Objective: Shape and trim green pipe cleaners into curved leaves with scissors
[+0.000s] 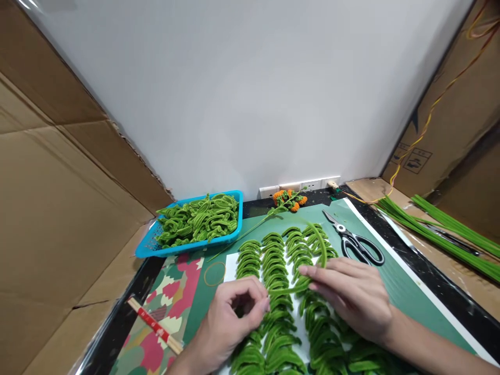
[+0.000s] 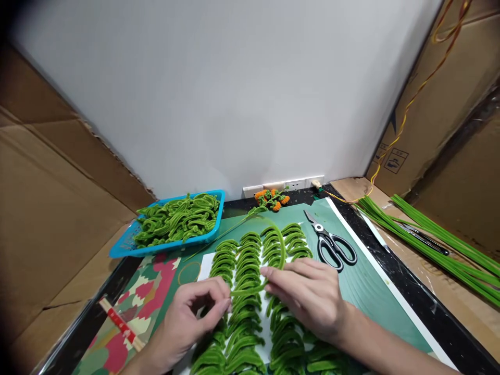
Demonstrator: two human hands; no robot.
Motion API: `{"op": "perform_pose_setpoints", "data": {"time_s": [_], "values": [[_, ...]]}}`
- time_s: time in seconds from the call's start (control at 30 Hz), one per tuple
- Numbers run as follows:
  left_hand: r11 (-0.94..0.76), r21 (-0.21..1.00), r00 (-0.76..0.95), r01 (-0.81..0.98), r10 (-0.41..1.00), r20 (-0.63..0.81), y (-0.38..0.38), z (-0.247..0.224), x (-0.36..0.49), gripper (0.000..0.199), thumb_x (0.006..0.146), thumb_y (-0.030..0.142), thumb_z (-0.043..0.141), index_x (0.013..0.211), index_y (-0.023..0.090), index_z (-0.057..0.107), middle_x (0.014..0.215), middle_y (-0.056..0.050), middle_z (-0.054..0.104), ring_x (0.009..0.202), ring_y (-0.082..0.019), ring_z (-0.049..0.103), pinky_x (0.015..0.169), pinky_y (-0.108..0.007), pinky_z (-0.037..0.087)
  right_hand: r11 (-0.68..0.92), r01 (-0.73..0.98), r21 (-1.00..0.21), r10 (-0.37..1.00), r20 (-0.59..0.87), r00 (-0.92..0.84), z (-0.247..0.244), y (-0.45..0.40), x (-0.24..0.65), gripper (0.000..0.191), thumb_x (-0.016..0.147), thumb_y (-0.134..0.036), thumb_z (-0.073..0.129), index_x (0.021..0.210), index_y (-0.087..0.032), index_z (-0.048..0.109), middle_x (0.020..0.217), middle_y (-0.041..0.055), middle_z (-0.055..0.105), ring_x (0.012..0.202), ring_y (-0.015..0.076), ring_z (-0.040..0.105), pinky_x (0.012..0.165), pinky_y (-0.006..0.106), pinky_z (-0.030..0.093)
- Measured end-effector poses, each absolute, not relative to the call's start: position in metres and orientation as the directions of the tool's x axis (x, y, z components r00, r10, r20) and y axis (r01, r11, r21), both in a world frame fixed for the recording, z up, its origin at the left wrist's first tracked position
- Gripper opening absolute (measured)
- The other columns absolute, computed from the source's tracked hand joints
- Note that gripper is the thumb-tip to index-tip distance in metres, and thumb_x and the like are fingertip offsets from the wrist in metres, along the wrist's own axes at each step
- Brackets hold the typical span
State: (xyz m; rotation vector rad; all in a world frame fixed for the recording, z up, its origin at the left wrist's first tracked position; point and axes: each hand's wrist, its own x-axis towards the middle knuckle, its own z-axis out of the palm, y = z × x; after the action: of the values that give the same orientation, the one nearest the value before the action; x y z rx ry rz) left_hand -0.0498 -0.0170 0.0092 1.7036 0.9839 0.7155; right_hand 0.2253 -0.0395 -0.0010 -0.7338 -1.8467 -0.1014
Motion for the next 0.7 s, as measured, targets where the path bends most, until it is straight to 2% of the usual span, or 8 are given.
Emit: {"op": "perform_pose_setpoints", "data": {"time_s": [0.1, 0.2, 0.3, 0.37, 0.43, 0.53, 0.63, 0.7], "values": [[-0.305, 0.911, 0.403, 0.277, 0.898, 0.178, -0.013, 0.008, -0.052, 0.033, 0.097, 0.031, 0.069, 0.069, 0.016, 0.062, 0.075, -0.004, 0.067, 0.069, -0.014, 0.060, 0.062, -0.023, 0.048, 0.770, 0.533, -0.351, 0.470, 0.876, -0.102, 0.000, -0.036, 0.230, 0.045, 0.095, -0.004, 0.069, 0.136, -0.022, 0.068, 0.101, 0.0051, 0.085, 0.080, 0.0174, 0.081, 0.075, 0.028, 0.066], [-0.324, 0.905, 0.349, 0.275, 0.911, 0.220, -0.009, 0.008, -0.056, 0.031, 0.097, 0.033, 0.070, 0.072, 0.017, 0.064, 0.078, -0.004, 0.067, 0.071, -0.014, 0.062, 0.062, -0.022, 0.049, 0.781, 0.512, -0.358, 0.475, 0.873, -0.114, 0.002, -0.034, 0.232, 0.050, 0.093, -0.001, 0.069, 0.138, -0.023, 0.067, 0.106, 0.0045, 0.084, 0.088, 0.0176, 0.082, 0.082, 0.026, 0.068], [-0.252, 0.928, 0.364, 0.275, 0.920, 0.142, -0.009, 0.009, -0.057, 0.019, 0.095, 0.037, 0.073, 0.100, 0.019, 0.072, 0.092, -0.006, 0.071, 0.073, -0.014, 0.064, 0.064, -0.023, 0.052, 0.856, 0.484, -0.180, 0.351, 0.891, -0.288, 0.002, -0.035, 0.230, 0.049, 0.094, 0.001, 0.063, 0.141, -0.010, 0.064, 0.108, 0.0105, 0.084, 0.102, 0.0196, 0.081, 0.091, 0.027, 0.067], [-0.200, 0.940, 0.432, 0.278, 0.900, 0.064, -0.011, 0.010, -0.056, 0.040, 0.092, 0.039, 0.077, 0.128, 0.022, 0.067, 0.104, -0.007, 0.073, 0.072, -0.013, 0.063, 0.064, -0.023, 0.052, 0.903, 0.429, -0.014, 0.217, 0.876, -0.430, 0.002, -0.036, 0.227, 0.042, 0.097, -0.003, 0.057, 0.137, 0.000, 0.065, 0.117, 0.0173, 0.081, 0.115, 0.0243, 0.077, 0.099, 0.032, 0.066], [-0.178, 0.935, 0.514, 0.308, 0.858, -0.006, -0.015, 0.009, -0.055, 0.054, 0.091, 0.039, 0.078, 0.141, 0.024, 0.062, 0.106, -0.007, 0.073, 0.068, -0.011, 0.059, 0.061, -0.022, 0.050, 0.925, 0.375, 0.054, 0.166, 0.832, -0.529, 0.002, -0.039, 0.225, 0.038, 0.100, -0.009, 0.051, 0.133, 0.002, 0.067, 0.131, 0.0203, 0.075, 0.124, 0.0278, 0.073, 0.105, 0.038, 0.063], [-0.202, 0.914, 0.581, 0.353, 0.813, -0.045, -0.021, 0.008, -0.052, 0.045, 0.094, 0.039, 0.075, 0.136, 0.025, 0.068, 0.092, -0.004, 0.073, 0.064, -0.012, 0.057, 0.058, -0.021, 0.048, 0.930, 0.366, 0.027, 0.209, 0.781, -0.589, 0.002, -0.042, 0.222, 0.042, 0.101, -0.012, 0.048, 0.138, -0.001, 0.064, 0.141, 0.0177, 0.069, 0.133, 0.0271, 0.067, 0.107, 0.038, 0.062], [-0.345, 0.879, 0.617, 0.328, 0.783, 0.077, -0.024, 0.009, -0.048, 0.028, 0.094, 0.035, 0.075, 0.122, 0.028, 0.076, 0.096, -0.006, 0.074, 0.081, -0.018, 0.067, 0.076, -0.028, 0.057, 0.915, 0.404, -0.017, 0.287, 0.731, -0.619, 0.000, -0.044, 0.217, 0.052, 0.098, -0.010, 0.052, 0.150, -0.002, 0.053, 0.150, 0.0172, 0.062, 0.148, 0.0264, 0.052, 0.116, 0.041, 0.055], [-0.429, 0.851, 0.647, 0.303, 0.748, 0.147, -0.025, 0.011, -0.045, 0.020, 0.097, 0.035, 0.072, 0.114, 0.029, 0.078, 0.101, -0.007, 0.075, 0.094, -0.022, 0.069, 0.089, -0.032, 0.058, 0.894, 0.443, -0.063, 0.358, 0.694, -0.625, -0.003, -0.045, 0.215, 0.060, 0.098, -0.009, 0.054, 0.157, -0.003, 0.044, 0.157, 0.0167, 0.056, 0.156, 0.0247, 0.040, 0.124, 0.045, 0.046]]}}
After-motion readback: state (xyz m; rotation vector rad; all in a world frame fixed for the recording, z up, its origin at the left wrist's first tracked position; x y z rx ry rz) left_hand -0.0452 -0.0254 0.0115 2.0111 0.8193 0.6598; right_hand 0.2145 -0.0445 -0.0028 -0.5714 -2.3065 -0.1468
